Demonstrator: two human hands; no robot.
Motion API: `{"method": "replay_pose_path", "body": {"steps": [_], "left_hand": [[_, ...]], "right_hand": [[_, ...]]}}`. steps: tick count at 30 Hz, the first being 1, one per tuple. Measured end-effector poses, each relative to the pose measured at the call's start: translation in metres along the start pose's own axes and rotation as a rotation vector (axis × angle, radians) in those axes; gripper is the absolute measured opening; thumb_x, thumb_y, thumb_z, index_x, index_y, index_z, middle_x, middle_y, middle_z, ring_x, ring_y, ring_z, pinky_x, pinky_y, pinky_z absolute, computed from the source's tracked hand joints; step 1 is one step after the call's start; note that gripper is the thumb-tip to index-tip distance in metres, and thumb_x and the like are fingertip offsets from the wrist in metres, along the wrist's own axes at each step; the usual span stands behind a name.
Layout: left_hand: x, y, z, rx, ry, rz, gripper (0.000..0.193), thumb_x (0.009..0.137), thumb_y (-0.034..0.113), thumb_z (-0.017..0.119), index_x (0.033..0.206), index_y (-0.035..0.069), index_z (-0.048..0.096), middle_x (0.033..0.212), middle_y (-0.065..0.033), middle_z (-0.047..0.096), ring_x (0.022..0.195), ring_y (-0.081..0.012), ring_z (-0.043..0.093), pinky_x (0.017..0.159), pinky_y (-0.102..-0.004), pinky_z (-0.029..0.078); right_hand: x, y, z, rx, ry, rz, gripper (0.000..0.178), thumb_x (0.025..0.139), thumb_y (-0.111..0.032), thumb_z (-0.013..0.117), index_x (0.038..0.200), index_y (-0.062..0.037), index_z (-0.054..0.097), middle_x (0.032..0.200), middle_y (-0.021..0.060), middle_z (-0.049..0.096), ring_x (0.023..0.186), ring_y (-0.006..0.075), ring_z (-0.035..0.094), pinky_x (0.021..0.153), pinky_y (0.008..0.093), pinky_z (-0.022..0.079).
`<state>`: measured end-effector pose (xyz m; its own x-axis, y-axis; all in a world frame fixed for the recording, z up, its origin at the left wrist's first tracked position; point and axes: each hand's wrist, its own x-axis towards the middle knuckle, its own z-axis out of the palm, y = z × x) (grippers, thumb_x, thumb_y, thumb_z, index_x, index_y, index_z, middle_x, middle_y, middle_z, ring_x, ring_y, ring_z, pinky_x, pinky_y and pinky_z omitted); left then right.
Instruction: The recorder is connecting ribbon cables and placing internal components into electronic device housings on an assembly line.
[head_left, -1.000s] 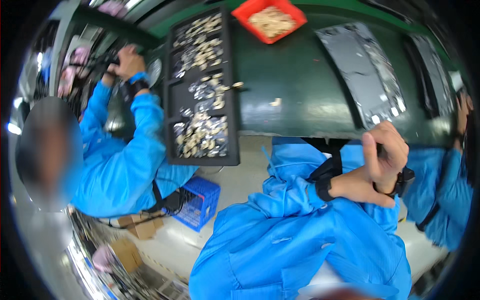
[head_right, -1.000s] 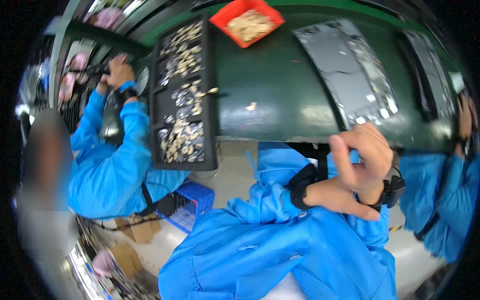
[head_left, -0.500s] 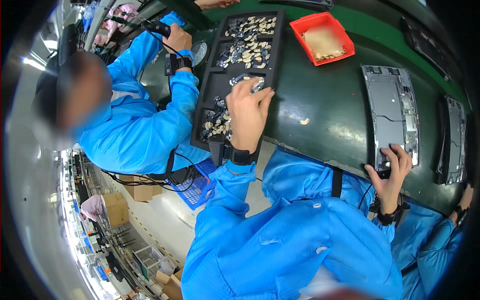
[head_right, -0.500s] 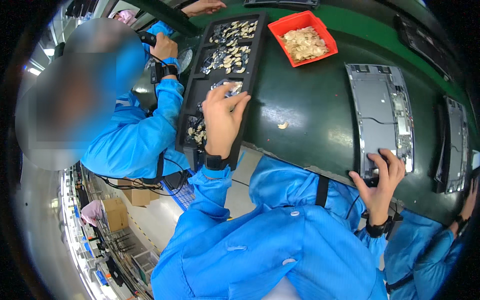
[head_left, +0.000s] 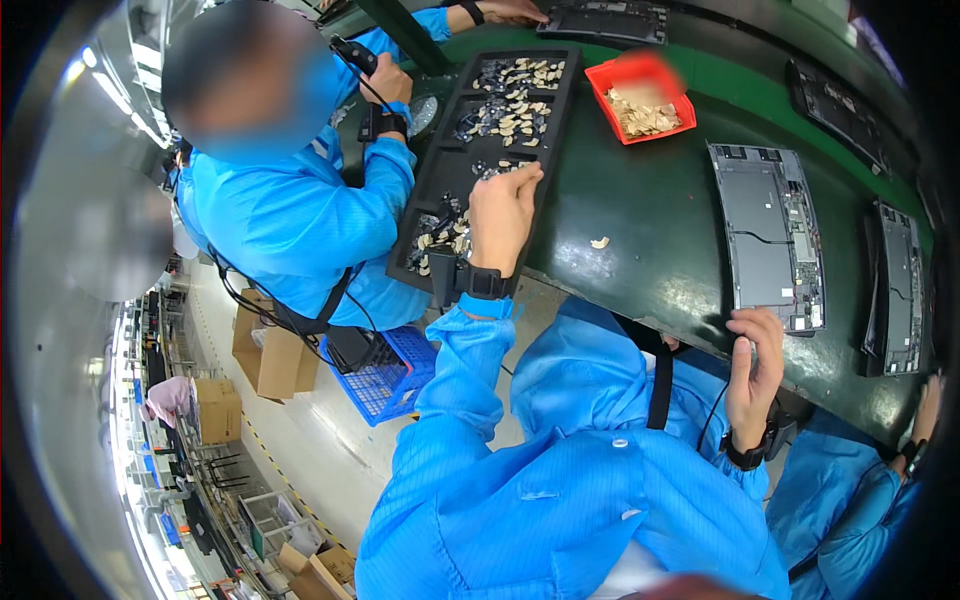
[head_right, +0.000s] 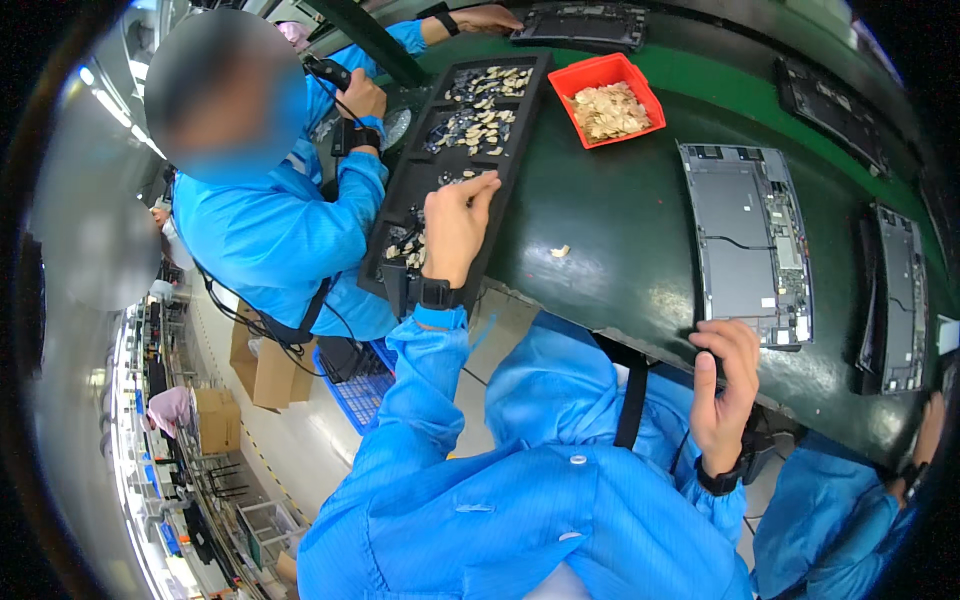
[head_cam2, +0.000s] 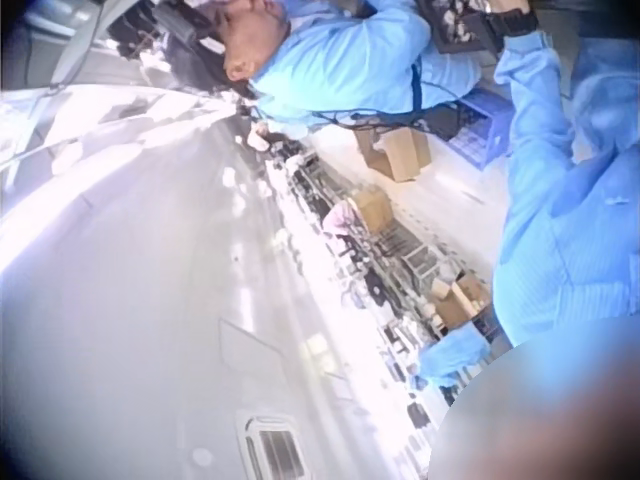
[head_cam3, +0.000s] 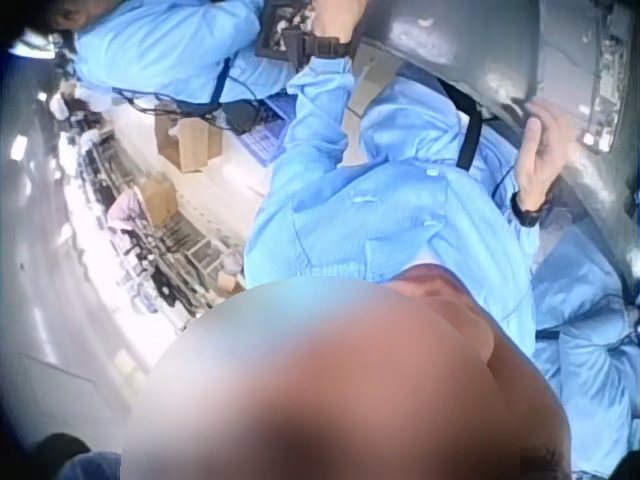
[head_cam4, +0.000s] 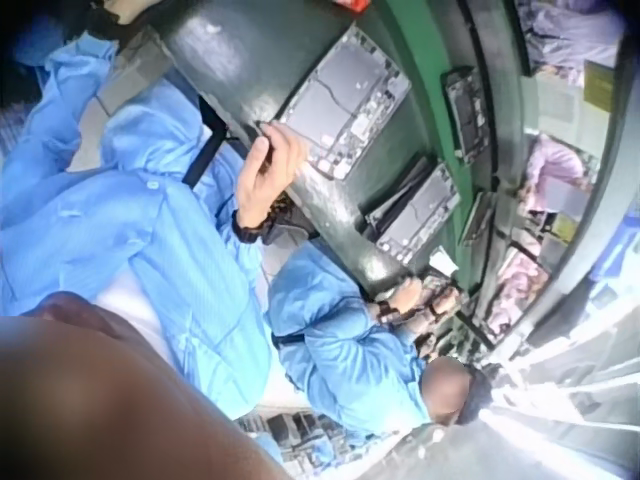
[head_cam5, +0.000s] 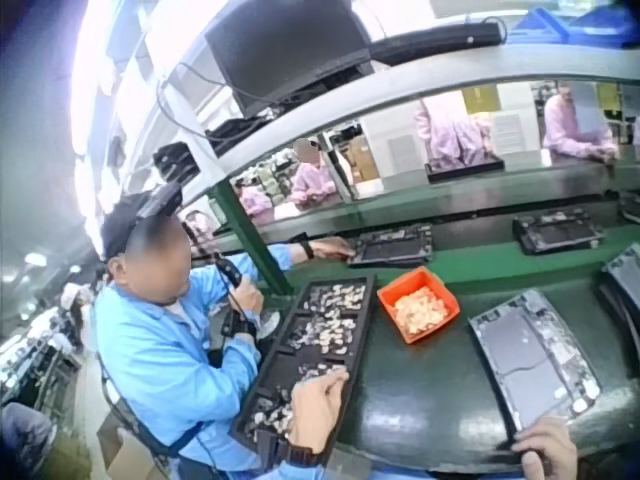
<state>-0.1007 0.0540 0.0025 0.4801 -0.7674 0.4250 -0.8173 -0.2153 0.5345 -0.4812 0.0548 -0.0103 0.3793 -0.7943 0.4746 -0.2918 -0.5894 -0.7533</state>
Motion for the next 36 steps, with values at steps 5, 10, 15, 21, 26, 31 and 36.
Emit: {"method": "replay_pose_path", "body": {"steps": [5,10,15,21,26,31,36], "left_hand": [[0.019,-0.023,-0.024,-0.021,0.203,0.256,0.018,0.095,0.011,0.076,0.110,0.004,0.082,0.106,-0.0203,0.079,0.095,-0.0338,0.077,0.083,-0.0378,0.058],[-0.021,0.053,-0.045,-0.461,-0.081,0.283,0.016,0.090,0.005,0.078,0.103,0.011,0.085,0.099,-0.0094,0.075,0.090,-0.0214,0.071,0.078,-0.0321,0.056],[-0.093,0.119,-0.008,-0.842,-0.595,0.598,0.020,0.087,0.003,0.077,0.104,0.011,0.083,0.101,-0.0062,0.075,0.093,-0.0259,0.071,0.081,-0.0362,0.058],[-0.114,0.122,0.003,-0.839,-0.574,0.588,0.025,0.085,-0.002,0.077,0.109,0.006,0.081,0.108,-0.0073,0.075,0.097,-0.0265,0.072,0.082,-0.0370,0.059],[-0.142,0.120,-0.001,-0.841,-0.455,0.215,0.018,0.087,-0.001,0.080,0.104,0.004,0.083,0.107,-0.0106,0.077,0.088,-0.0213,0.075,0.077,-0.0317,0.060],[-0.162,0.134,-0.006,-0.704,-0.043,0.041,0.023,0.082,-0.001,0.087,0.105,-0.002,0.082,0.107,-0.0163,0.078,0.096,-0.0236,0.077,0.082,-0.0320,0.061],[-0.165,0.134,-0.005,-0.688,-0.086,0.163,0.027,0.086,0.000,0.084,0.113,-0.004,0.080,0.113,-0.0180,0.079,0.095,-0.0217,0.078,0.082,-0.0311,0.062]], "right_hand": [[-0.014,-0.009,0.003,0.073,0.036,0.055,0.015,0.103,-0.008,0.058,0.104,0.0018,0.070,0.111,0.0167,0.071,0.113,0.0357,0.061,0.106,0.0461,0.043],[-0.013,-0.017,0.003,0.503,-0.036,0.362,0.029,0.111,-0.017,0.053,0.108,0.0053,0.070,0.102,0.0142,0.074,0.094,0.0261,0.071,0.090,0.0340,0.053],[0.012,-0.023,0.007,1.160,-0.347,0.738,0.044,0.114,-0.033,0.050,0.113,0.0046,0.072,0.095,0.0160,0.076,0.081,0.0213,0.075,0.067,0.0310,0.057],[-0.004,0.008,-0.002,0.960,-0.478,0.603,0.033,0.111,-0.023,0.058,0.120,0.0060,0.071,0.093,0.0150,0.077,0.074,0.0196,0.076,0.064,0.0279,0.058],[-0.007,-0.001,-0.002,0.810,-0.477,0.597,0.024,0.103,-0.009,0.070,0.120,0.0075,0.072,0.099,0.0136,0.079,0.088,0.0154,0.075,0.074,0.0267,0.058],[0.006,-0.016,0.006,0.669,-0.352,0.454,0.023,0.105,-0.004,0.067,0.122,0.0088,0.073,0.101,0.0121,0.080,0.093,0.0140,0.075,0.084,0.0269,0.059],[-0.006,-0.025,0.017,0.658,-0.265,0.372,0.026,0.104,-0.004,0.067,0.127,0.0073,0.073,0.102,0.0129,0.080,0.092,0.0138,0.074,0.085,0.0275,0.059]]}}
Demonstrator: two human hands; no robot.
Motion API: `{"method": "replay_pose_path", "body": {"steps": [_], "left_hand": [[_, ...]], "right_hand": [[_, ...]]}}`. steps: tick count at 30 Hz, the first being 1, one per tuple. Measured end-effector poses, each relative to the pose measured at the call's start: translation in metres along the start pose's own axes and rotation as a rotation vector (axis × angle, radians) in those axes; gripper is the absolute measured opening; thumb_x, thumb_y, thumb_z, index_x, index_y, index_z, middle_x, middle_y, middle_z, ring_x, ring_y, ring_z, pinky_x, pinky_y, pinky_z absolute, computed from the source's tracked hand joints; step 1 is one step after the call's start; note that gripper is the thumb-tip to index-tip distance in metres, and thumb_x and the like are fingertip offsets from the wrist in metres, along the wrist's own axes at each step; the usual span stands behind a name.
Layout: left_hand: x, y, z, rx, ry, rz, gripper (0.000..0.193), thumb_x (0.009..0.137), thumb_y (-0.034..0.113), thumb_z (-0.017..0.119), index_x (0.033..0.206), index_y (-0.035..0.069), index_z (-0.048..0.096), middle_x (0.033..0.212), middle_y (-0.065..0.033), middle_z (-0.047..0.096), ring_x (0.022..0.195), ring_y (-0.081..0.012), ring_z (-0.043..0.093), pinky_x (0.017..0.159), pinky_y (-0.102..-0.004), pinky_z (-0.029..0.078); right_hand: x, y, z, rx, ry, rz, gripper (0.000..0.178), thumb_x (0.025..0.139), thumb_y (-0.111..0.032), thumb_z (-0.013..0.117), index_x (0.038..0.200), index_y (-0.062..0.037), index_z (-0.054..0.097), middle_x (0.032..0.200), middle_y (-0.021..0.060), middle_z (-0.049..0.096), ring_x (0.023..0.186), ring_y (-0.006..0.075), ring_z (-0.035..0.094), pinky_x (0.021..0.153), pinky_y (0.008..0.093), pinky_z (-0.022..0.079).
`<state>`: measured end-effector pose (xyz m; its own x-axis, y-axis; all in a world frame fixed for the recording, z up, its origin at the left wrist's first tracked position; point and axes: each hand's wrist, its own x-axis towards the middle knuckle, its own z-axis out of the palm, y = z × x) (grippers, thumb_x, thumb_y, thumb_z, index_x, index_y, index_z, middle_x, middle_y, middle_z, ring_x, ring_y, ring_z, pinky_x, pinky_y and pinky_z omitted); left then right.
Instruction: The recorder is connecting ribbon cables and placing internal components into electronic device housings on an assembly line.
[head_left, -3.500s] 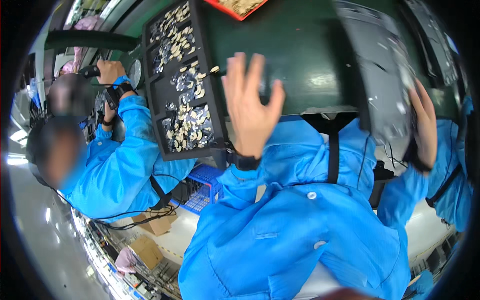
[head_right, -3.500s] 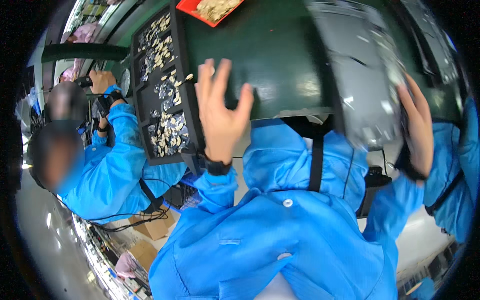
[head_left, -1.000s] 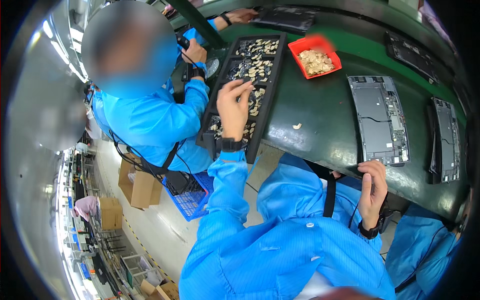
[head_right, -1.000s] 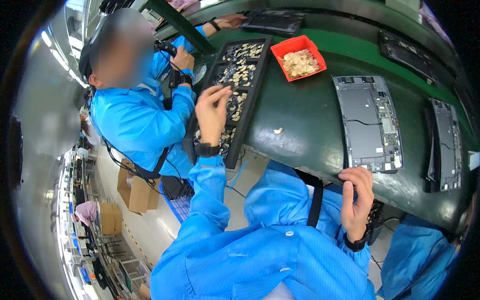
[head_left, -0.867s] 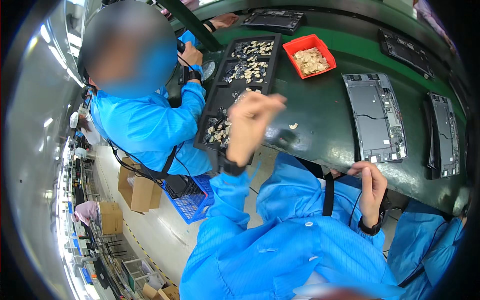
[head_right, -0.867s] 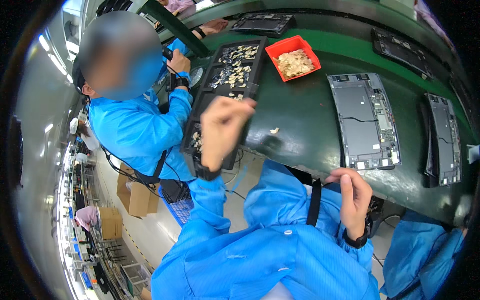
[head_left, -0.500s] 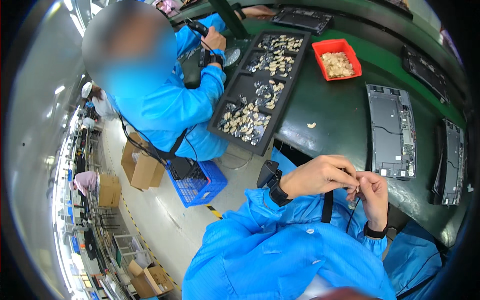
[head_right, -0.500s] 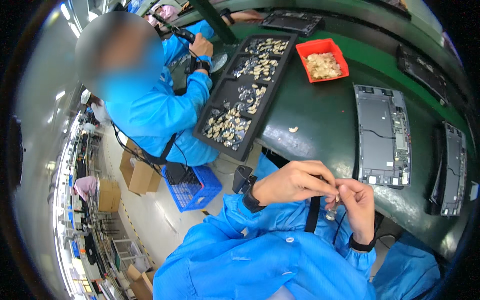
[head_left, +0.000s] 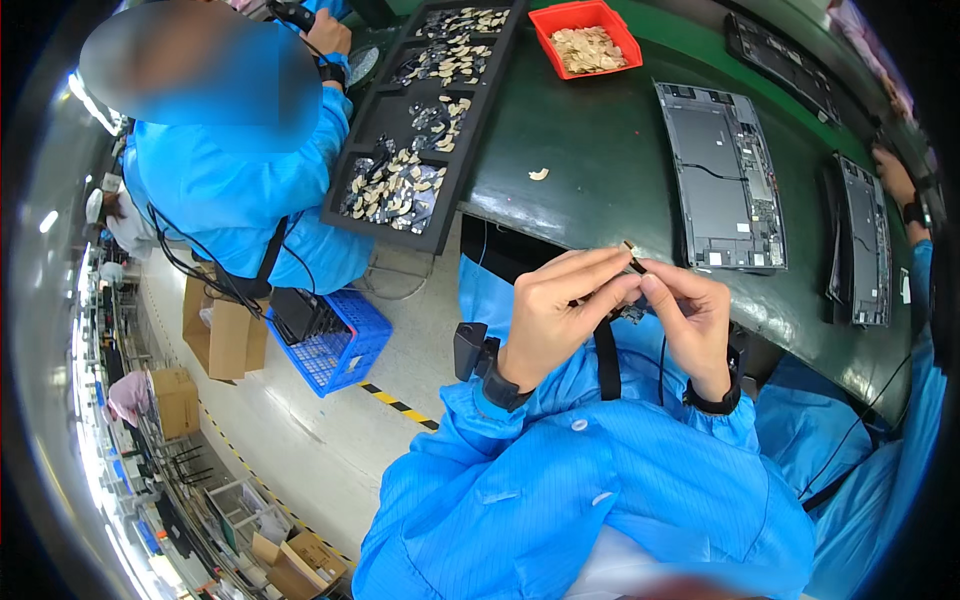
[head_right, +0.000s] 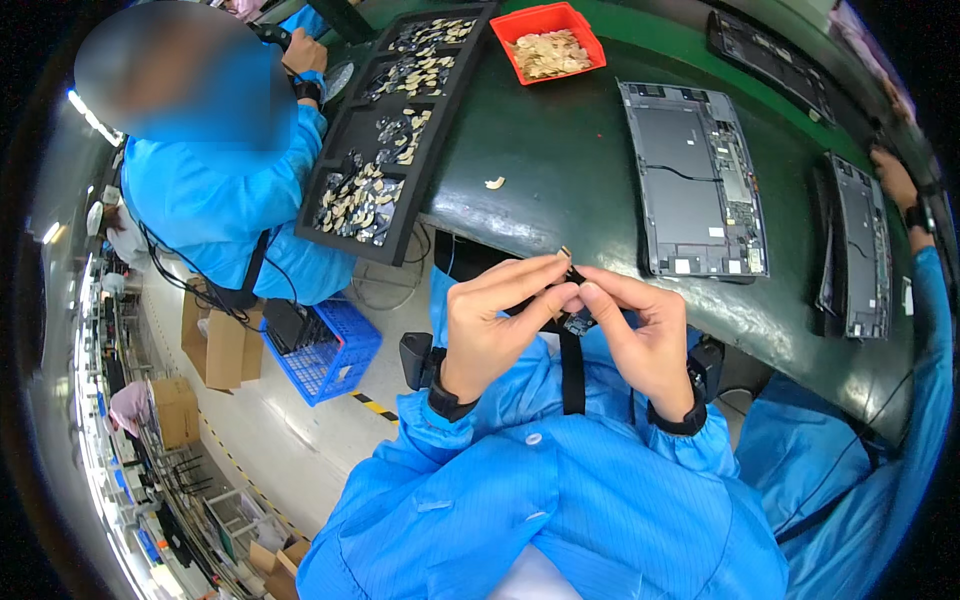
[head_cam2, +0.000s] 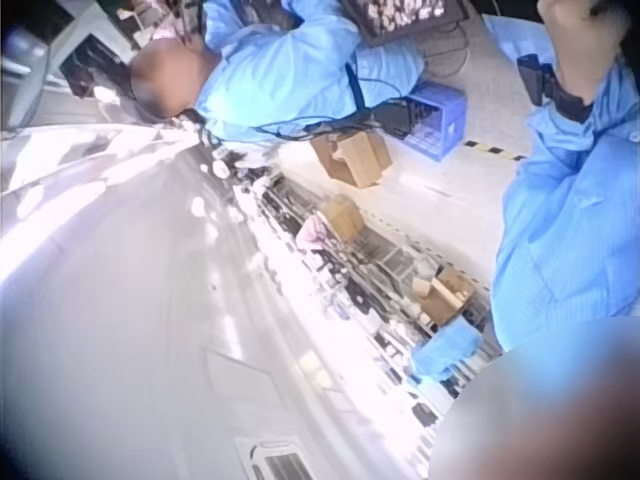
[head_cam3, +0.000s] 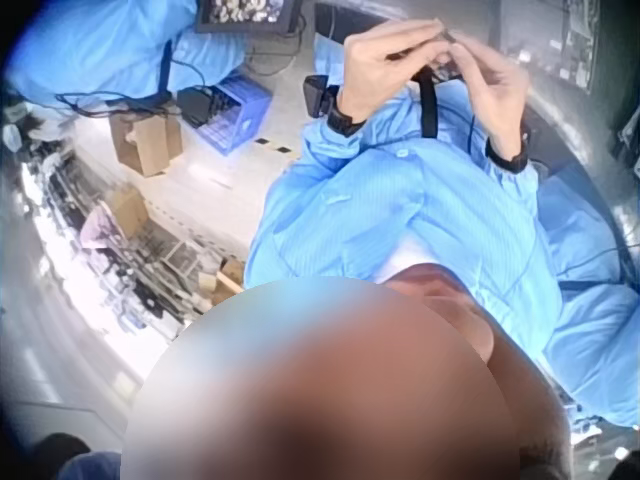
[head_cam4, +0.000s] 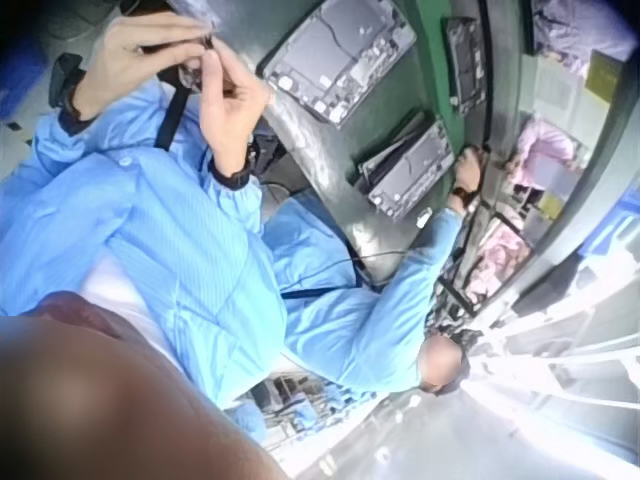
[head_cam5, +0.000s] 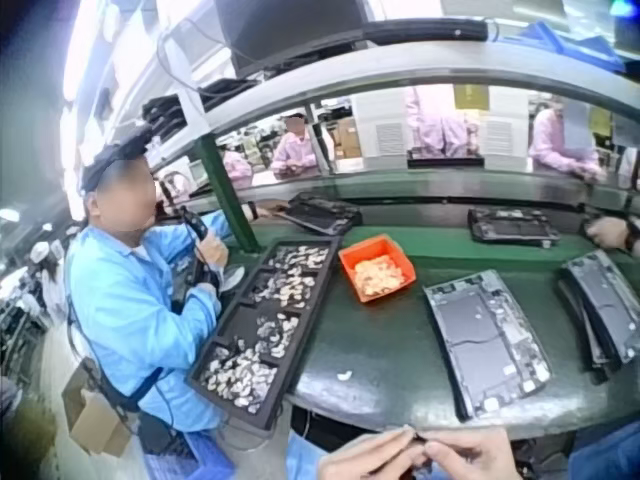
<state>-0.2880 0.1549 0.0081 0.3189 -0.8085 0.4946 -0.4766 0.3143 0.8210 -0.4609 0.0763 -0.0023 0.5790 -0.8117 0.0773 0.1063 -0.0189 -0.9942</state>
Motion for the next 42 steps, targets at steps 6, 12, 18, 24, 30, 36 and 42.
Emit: {"method": "replay_pose_path", "body": {"steps": [6,12,18,24,30,36,42], "left_hand": [[0.014,-0.004,-0.012,-0.185,-0.173,-0.285,0.025,0.094,0.005,0.080,0.118,-0.001,0.080,0.105,-0.0157,0.082,0.093,-0.0168,0.078,0.081,-0.0269,0.061],[0.048,-0.021,-0.008,-0.153,-0.259,-0.143,0.019,0.093,0.003,0.078,0.111,-0.003,0.080,0.095,-0.0142,0.081,0.083,-0.0189,0.079,0.074,-0.0280,0.061],[0.091,-0.036,0.007,0.070,-0.189,0.009,0.010,0.089,-0.003,0.078,0.098,-0.001,0.077,0.083,-0.0128,0.075,0.070,-0.0221,0.072,0.064,-0.0317,0.056],[0.178,-0.081,0.014,0.218,0.076,-0.051,0.016,0.091,-0.002,0.073,0.107,-0.001,0.076,0.096,-0.0124,0.077,0.091,-0.0298,0.075,0.086,-0.0367,0.058],[0.196,-0.056,0.027,0.388,-0.045,0.295,0.025,0.080,0.011,0.087,0.104,0.012,0.082,0.108,-0.0011,0.076,0.103,-0.0254,0.068,0.094,-0.0393,0.045],[0.157,-0.062,0.045,0.223,-0.281,0.347,0.028,0.077,0.014,0.089,0.104,0.010,0.083,0.109,-0.0011,0.079,0.093,-0.0198,0.069,0.083,-0.0339,0.044],[0.144,-0.062,0.047,0.039,-0.264,0.234,0.024,0.085,0.003,0.084,0.108,0.001,0.081,0.107,-0.0110,0.081,0.084,-0.0266,0.076,0.072,-0.0332,0.058]], "right_hand": [[0.007,-0.007,-0.001,-0.057,-0.044,0.000,0.024,0.103,-0.002,0.067,0.124,0.0037,0.076,0.098,0.0109,0.080,0.090,0.0145,0.074,0.083,0.0285,0.058],[0.025,-0.016,-0.001,-0.217,0.072,-0.028,0.019,0.100,0.000,0.068,0.117,0.0024,0.078,0.097,0.0138,0.079,0.091,0.0191,0.076,0.084,0.0304,0.059],[0.063,-0.011,0.000,-0.102,0.195,0.082,0.018,0.104,-0.004,0.068,0.118,0.0033,0.075,0.096,0.0107,0.079,0.088,0.0145,0.075,0.077,0.0271,0.060],[0.098,-0.029,-0.029,-0.081,0.210,0.239,0.024,0.108,-0.009,0.061,0.130,-0.0005,0.069,0.093,0.0055,0.075,0.081,0.0067,0.066,0.067,0.0216,0.050],[0.114,-0.017,-0.058,-0.307,0.227,0.158,0.030,0.107,-0.004,0.059,0.136,0.0035,0.062,0.098,0.0096,0.079,0.086,0.0115,0.068,0.078,0.0261,0.054],[0.108,-0.026,-0.050,-0.202,0.176,0.184,0.022,0.105,-0.002,0.063,0.124,0.0062,0.071,0.099,0.0075,0.078,0.081,0.0104,0.067,0.075,0.0249,0.054],[0.097,-0.025,-0.044,-0.289,0.259,0.098,0.022,0.101,0.000,0.067,0.120,0.0043,0.075,0.101,0.0125,0.079,0.084,0.0154,0.072,0.079,0.0285,0.057]]}}
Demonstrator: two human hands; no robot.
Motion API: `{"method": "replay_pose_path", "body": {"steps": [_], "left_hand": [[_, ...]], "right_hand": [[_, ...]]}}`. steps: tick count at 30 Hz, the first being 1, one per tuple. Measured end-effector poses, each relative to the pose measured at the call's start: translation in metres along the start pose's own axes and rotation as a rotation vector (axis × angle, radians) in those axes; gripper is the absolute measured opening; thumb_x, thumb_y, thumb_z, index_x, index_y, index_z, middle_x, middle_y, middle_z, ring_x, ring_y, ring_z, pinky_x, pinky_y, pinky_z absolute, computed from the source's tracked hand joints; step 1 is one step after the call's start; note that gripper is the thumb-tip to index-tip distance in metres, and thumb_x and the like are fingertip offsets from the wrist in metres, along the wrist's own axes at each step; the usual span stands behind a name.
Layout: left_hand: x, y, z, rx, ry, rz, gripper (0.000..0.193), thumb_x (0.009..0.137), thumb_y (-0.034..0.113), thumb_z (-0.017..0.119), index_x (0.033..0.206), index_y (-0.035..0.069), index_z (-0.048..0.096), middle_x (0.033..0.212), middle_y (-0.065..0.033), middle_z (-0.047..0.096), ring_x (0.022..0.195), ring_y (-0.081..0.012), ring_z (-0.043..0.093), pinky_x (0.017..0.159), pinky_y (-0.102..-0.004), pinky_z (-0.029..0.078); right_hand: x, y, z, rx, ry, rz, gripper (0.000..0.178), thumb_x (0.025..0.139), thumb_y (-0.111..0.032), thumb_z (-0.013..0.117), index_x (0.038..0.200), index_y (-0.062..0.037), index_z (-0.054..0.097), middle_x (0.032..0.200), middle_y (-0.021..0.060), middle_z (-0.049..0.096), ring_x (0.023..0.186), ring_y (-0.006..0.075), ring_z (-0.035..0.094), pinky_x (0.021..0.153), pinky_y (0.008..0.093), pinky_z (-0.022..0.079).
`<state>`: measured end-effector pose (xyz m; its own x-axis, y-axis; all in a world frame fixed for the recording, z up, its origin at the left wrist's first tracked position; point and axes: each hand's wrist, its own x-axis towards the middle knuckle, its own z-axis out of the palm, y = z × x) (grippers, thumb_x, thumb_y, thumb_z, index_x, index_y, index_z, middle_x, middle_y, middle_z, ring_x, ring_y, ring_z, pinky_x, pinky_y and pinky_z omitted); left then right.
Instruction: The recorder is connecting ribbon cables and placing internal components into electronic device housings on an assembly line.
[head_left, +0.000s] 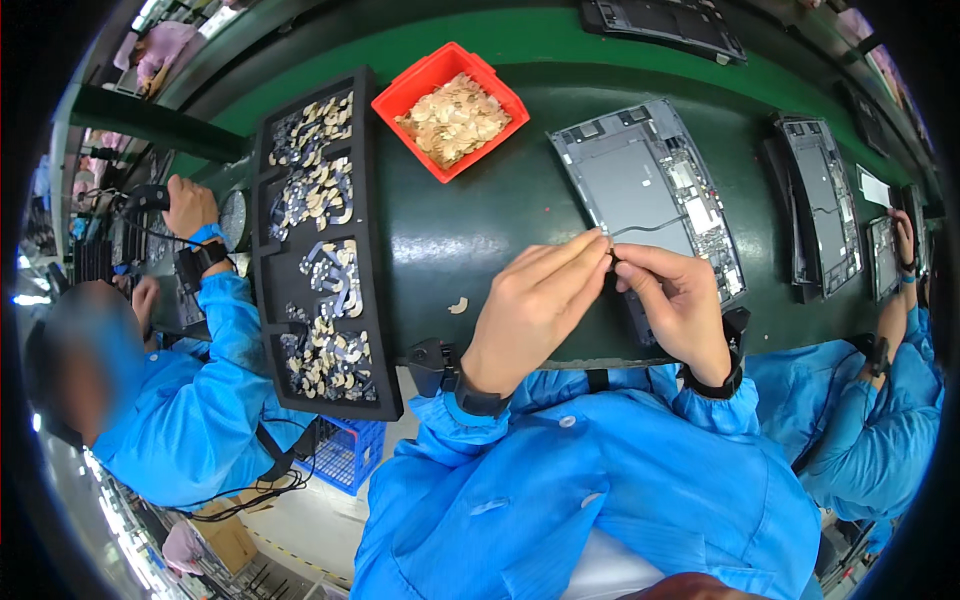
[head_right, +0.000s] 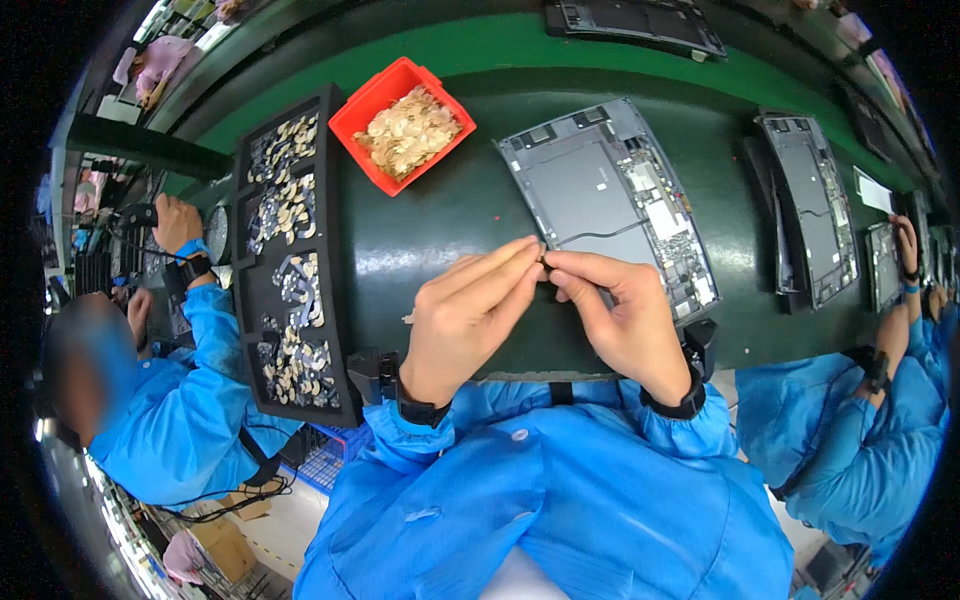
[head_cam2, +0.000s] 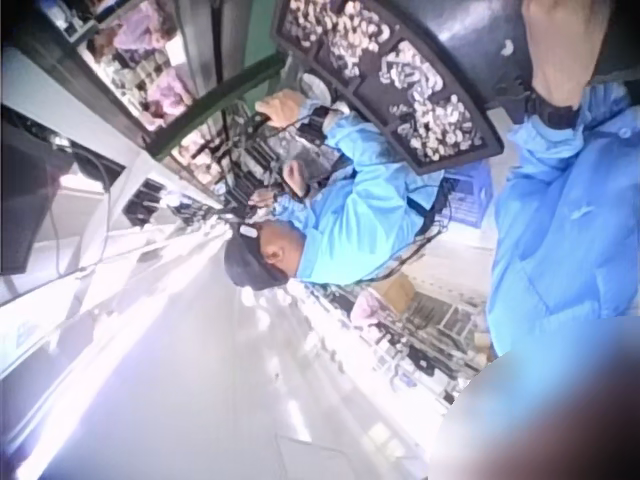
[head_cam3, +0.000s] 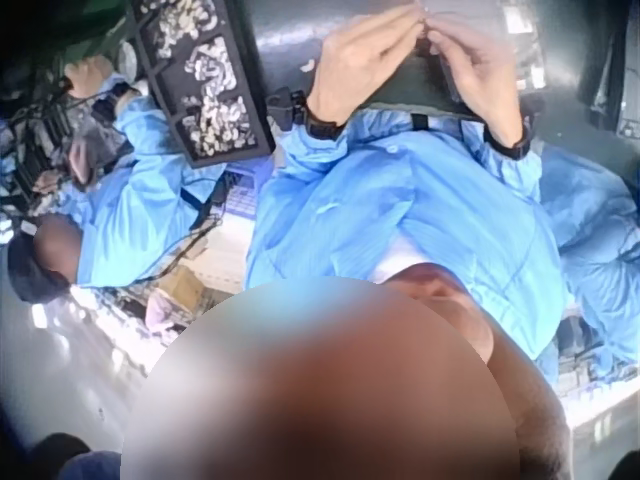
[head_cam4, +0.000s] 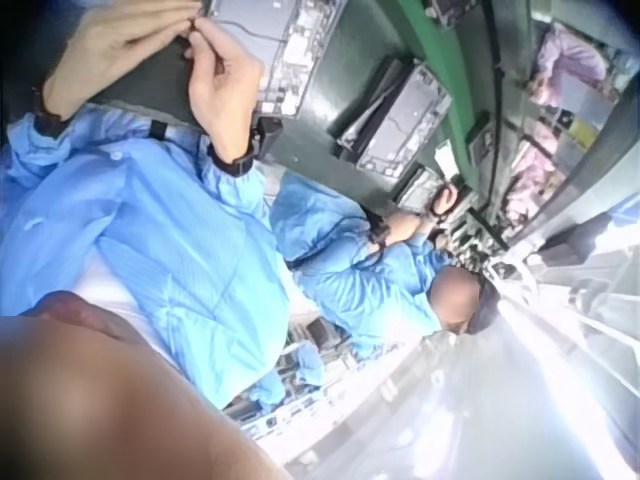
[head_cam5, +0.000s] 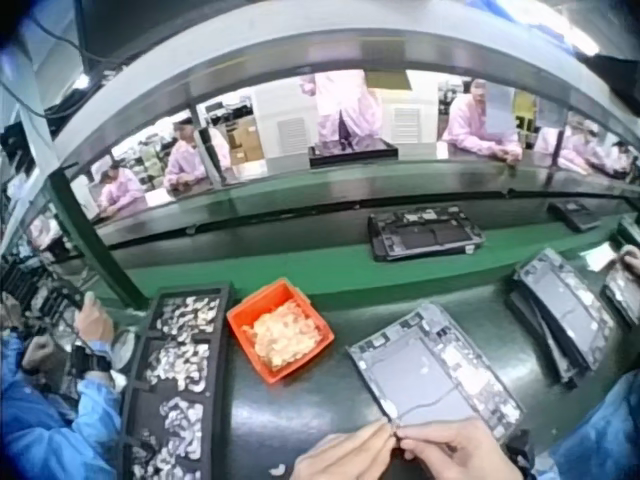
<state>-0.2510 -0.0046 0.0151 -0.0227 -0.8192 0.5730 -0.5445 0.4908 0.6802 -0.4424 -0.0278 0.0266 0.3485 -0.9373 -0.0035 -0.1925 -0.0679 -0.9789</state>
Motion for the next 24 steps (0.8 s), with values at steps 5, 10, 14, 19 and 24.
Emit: {"method": "replay_pose_path", "body": {"steps": [5,10,14,19,24], "left_hand": [[0.005,-0.006,-0.019,0.013,-0.105,0.086,0.021,0.082,0.001,0.083,0.102,0.000,0.078,0.102,-0.0116,0.080,0.078,-0.0263,0.076,0.070,-0.0323,0.059],[0.019,-0.005,-0.032,0.167,-0.238,0.168,0.012,0.080,0.005,0.081,0.089,0.005,0.074,0.091,-0.0059,0.078,0.071,-0.0220,0.072,0.067,-0.0348,0.055],[0.052,-0.021,-0.050,0.416,0.117,-0.276,0.008,0.088,0.011,0.076,0.093,0.004,0.077,0.094,-0.0159,0.077,0.082,-0.0348,0.076,0.072,-0.0412,0.057],[0.052,0.000,-0.035,0.301,0.078,-0.507,0.028,0.100,0.021,0.075,0.106,-0.005,0.080,0.090,-0.0177,0.080,0.081,-0.0177,0.074,0.076,-0.0343,0.057],[0.010,0.027,0.008,-0.164,-0.046,-0.562,0.019,0.099,0.015,0.075,0.098,-0.003,0.080,0.075,-0.0148,0.076,0.070,-0.0105,0.072,0.065,-0.0294,0.055]], "right_hand": [[0.000,-0.003,-0.002,-0.166,-0.056,-0.117,0.023,0.097,0.004,0.067,0.118,0.0023,0.076,0.097,0.0168,0.078,0.084,0.0248,0.075,0.079,0.0324,0.058],[0.000,-0.013,-0.003,-0.264,-0.110,-0.209,0.024,0.095,0.005,0.068,0.117,0.0013,0.077,0.099,0.0198,0.077,0.085,0.0328,0.076,0.078,0.0354,0.059],[0.000,-0.009,0.001,-0.351,0.028,-0.175,0.023,0.093,0.004,0.070,0.114,-0.0006,0.078,0.104,0.0208,0.078,0.087,0.0332,0.077,0.076,0.0373,0.060],[0.009,-0.002,0.003,-0.487,0.319,-0.415,0.022,0.089,0.005,0.071,0.110,0.0008,0.078,0.110,0.0179,0.079,0.100,0.0347,0.077,0.081,0.0407,0.059],[0.000,-0.001,0.004,-0.589,0.222,-0.505,0.024,0.092,0.003,0.071,0.115,0.0002,0.078,0.120,0.0163,0.077,0.122,0.0386,0.070,0.100,0.0435,0.055]]}}
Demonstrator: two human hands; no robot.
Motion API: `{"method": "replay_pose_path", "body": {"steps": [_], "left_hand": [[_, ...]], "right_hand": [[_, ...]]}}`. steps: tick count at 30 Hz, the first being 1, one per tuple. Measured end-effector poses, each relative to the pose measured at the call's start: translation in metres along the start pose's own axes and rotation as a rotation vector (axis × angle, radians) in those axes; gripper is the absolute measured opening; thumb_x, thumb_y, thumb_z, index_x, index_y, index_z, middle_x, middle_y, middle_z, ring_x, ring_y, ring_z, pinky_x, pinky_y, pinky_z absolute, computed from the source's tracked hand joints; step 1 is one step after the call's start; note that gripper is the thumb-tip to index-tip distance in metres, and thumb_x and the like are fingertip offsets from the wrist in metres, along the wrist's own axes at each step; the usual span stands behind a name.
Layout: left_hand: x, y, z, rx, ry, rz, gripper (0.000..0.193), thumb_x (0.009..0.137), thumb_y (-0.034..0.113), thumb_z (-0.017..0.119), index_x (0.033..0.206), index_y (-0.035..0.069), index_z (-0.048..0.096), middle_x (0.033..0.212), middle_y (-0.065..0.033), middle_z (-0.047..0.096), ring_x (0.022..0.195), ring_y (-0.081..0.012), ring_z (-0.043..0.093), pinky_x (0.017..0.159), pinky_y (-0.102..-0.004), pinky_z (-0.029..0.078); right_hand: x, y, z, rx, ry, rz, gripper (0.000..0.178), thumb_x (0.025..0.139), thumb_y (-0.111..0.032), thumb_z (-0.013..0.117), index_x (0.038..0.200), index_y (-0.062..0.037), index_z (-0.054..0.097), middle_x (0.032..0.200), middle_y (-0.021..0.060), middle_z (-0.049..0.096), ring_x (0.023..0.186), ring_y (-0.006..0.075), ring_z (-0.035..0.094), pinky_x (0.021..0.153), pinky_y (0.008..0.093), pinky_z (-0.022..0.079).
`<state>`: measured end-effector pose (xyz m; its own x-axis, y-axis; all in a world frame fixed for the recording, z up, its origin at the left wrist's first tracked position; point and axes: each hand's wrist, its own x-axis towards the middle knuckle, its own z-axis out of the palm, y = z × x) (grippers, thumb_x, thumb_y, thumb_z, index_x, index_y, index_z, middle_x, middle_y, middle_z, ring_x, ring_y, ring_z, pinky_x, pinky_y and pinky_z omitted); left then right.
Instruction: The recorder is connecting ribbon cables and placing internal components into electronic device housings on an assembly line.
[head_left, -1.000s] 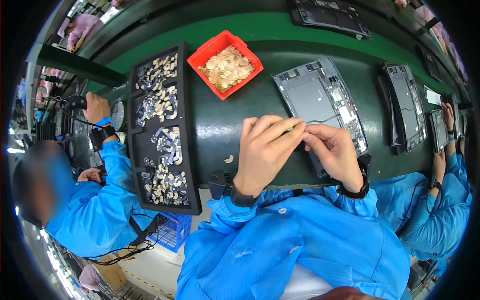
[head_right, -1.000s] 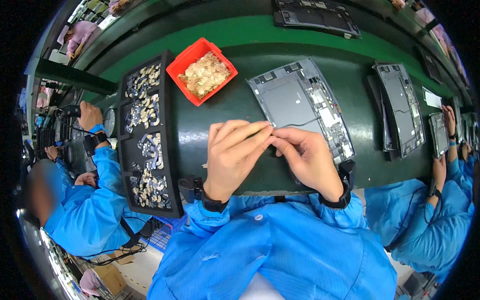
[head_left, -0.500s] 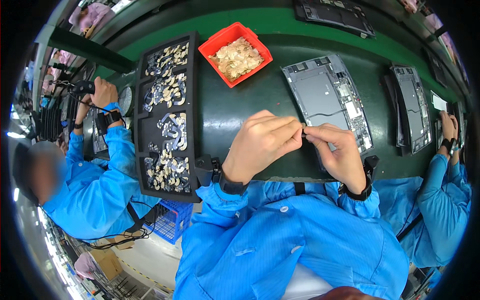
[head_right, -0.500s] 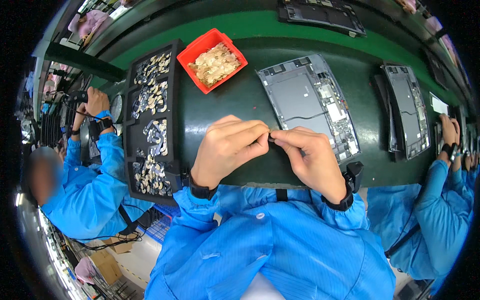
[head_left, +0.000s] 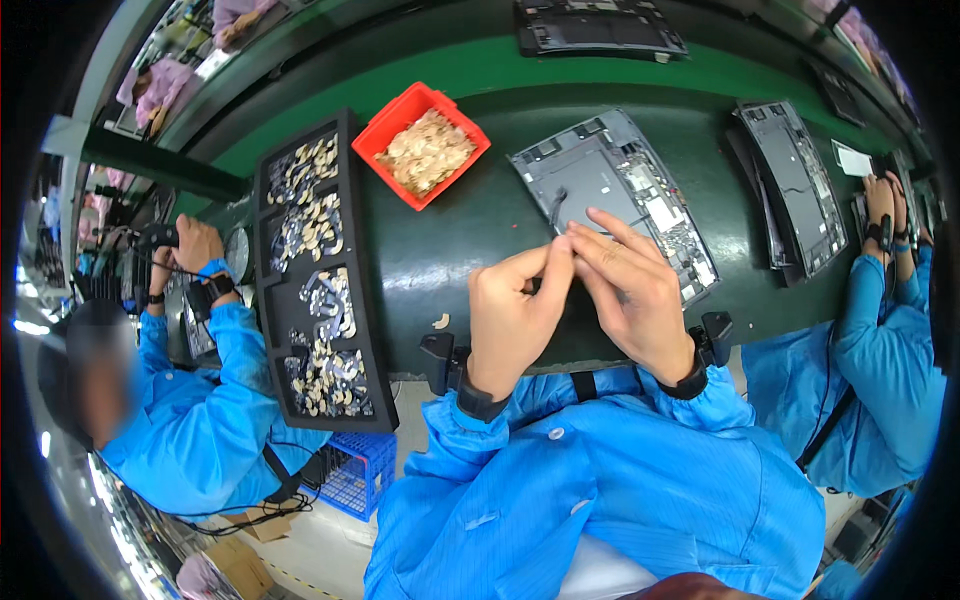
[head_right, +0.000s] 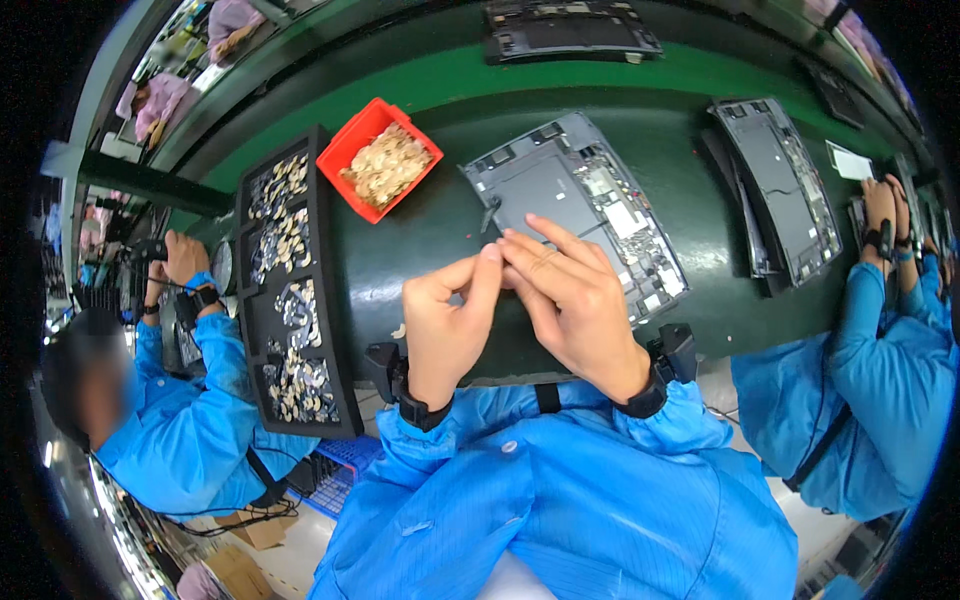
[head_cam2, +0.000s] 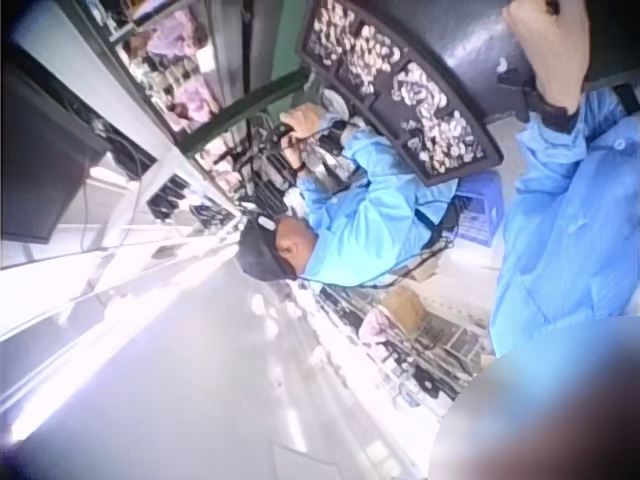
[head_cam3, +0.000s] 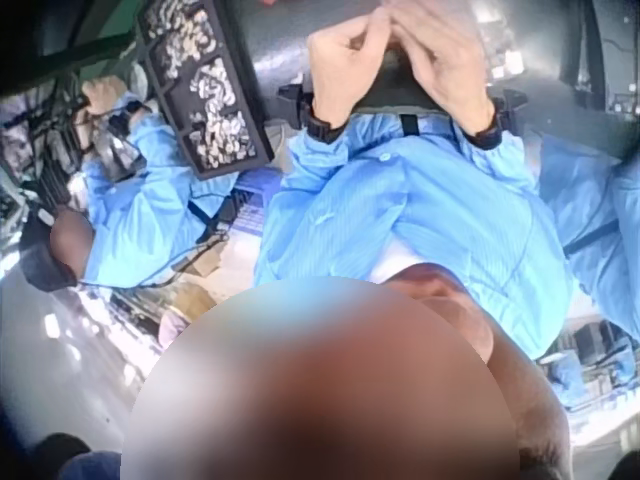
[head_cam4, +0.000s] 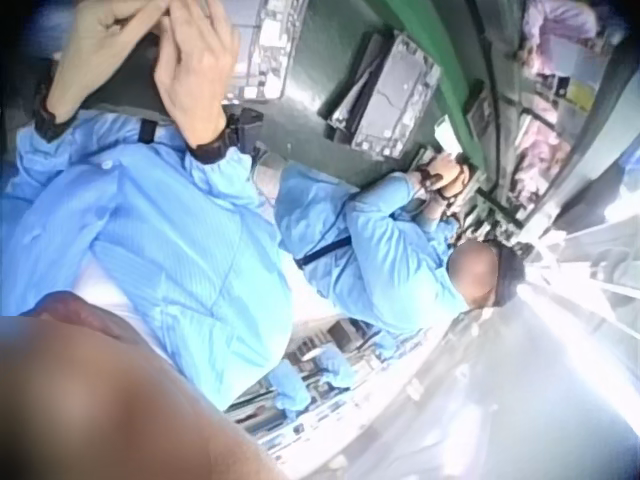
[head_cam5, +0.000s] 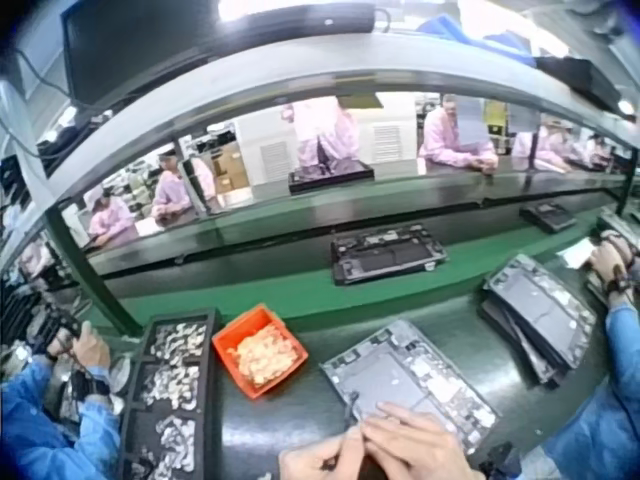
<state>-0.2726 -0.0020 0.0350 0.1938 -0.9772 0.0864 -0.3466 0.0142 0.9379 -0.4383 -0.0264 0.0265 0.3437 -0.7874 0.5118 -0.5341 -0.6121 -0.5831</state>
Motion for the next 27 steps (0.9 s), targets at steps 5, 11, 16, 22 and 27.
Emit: {"method": "replay_pose_path", "body": {"steps": [5,11,16,22,27], "left_hand": [[-0.008,0.002,0.014,-0.107,-0.160,0.231,0.017,0.099,0.011,0.072,0.090,-0.002,0.077,0.072,-0.0177,0.069,0.064,-0.0204,0.069,0.060,-0.0347,0.049],[0.018,0.009,0.026,0.203,-0.313,0.407,0.039,0.096,0.029,0.077,0.114,-0.006,0.075,0.111,-0.0265,0.076,0.107,-0.0423,0.074,0.094,-0.0452,0.057],[0.109,-0.025,0.061,0.731,-0.034,0.705,0.072,0.091,0.040,0.078,0.145,-0.003,0.057,0.130,-0.0248,0.068,0.122,-0.0450,0.064,0.105,-0.0501,0.052],[0.106,-0.009,0.057,1.005,-0.212,0.221,0.114,0.072,0.080,0.078,0.149,-0.001,0.055,0.128,-0.0277,0.069,0.121,-0.0421,0.067,0.099,-0.0490,0.054],[0.000,0.008,0.019,0.852,-0.346,-0.122,0.084,0.082,0.057,0.086,0.134,-0.003,0.062,0.083,-0.0197,0.075,0.078,-0.0297,0.074,0.070,-0.0416,0.056]], "right_hand": [[-0.012,0.013,-0.018,1.006,-0.037,0.650,0.027,0.106,-0.013,0.067,0.122,0.0072,0.075,0.110,0.0146,0.079,0.105,0.0184,0.073,0.098,0.0328,0.056],[-0.044,0.028,-0.048,1.038,0.263,0.612,0.023,0.106,-0.010,0.065,0.119,0.0085,0.071,0.091,0.0073,0.074,0.086,0.0119,0.068,0.083,0.0265,0.053],[-0.124,0.030,-0.093,0.906,0.224,0.768,0.021,0.102,-0.008,0.070,0.120,0.0041,0.070,0.083,0.0037,0.071,0.074,0.0093,0.066,0.071,0.0240,0.050],[-0.185,0.031,-0.085,0.962,0.320,0.973,0.016,0.101,-0.007,0.072,0.113,0.0031,0.072,0.085,0.0041,0.073,0.074,0.0106,0.067,0.072,0.0244,0.051],[-0.170,0.032,-0.105,0.673,0.341,1.003,0.016,0.098,-0.005,0.076,0.111,0.0046,0.078,0.089,0.0067,0.077,0.072,0.0100,0.068,0.069,0.0249,0.052]]}}
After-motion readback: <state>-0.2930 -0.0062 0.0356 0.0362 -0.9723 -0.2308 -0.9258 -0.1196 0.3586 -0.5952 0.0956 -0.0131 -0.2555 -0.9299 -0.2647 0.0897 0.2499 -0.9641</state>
